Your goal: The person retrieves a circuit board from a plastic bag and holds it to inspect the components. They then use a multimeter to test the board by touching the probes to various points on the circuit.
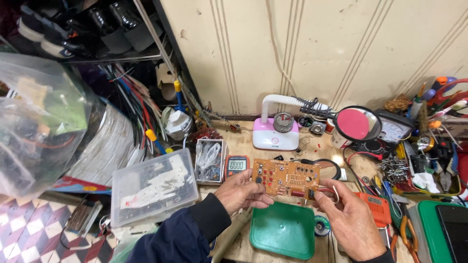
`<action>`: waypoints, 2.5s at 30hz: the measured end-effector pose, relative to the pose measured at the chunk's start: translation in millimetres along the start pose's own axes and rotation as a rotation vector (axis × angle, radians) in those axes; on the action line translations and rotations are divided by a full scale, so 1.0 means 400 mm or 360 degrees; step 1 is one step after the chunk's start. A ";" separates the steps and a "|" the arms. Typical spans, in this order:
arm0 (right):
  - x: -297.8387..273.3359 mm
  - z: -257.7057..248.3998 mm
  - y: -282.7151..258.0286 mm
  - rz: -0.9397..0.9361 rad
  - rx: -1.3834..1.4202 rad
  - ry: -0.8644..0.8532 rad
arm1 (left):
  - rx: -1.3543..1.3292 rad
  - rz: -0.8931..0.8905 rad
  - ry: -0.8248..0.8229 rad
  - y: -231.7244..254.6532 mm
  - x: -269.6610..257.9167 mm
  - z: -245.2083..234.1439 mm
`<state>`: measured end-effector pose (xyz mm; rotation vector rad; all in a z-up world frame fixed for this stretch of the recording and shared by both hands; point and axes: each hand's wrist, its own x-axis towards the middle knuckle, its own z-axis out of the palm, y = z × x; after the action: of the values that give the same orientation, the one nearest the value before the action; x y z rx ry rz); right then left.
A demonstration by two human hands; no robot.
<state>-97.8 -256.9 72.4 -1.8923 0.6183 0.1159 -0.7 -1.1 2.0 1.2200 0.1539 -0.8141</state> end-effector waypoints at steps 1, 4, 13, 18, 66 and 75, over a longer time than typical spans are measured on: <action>0.002 0.005 0.028 0.0001 -0.0013 -0.0024 | -0.0018 -0.0002 0.0021 -0.044 0.022 -0.007; 0.014 0.043 0.091 -0.0028 0.0080 -0.0093 | -0.0186 0.0093 0.0118 -0.150 0.057 -0.032; -0.024 0.152 0.286 0.0577 -0.0246 -0.0112 | -0.0051 -0.0145 0.0492 -0.534 0.128 -0.098; 0.009 0.166 0.399 0.0597 -0.0601 -0.0101 | 0.1642 -0.0094 0.0821 -0.462 0.042 -0.090; 0.009 -0.326 0.215 0.0461 -0.0039 0.0366 | 0.3596 0.0074 -0.0021 -0.219 0.465 -0.394; 0.000 -0.319 0.163 0.0574 -0.0124 0.0350 | 0.3531 -0.0041 0.0222 -0.244 0.471 -0.362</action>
<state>-154.4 -388.4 69.4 -1.8647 1.1170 0.1669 117.3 26.8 -224.4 3.3017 -0.9007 -0.7241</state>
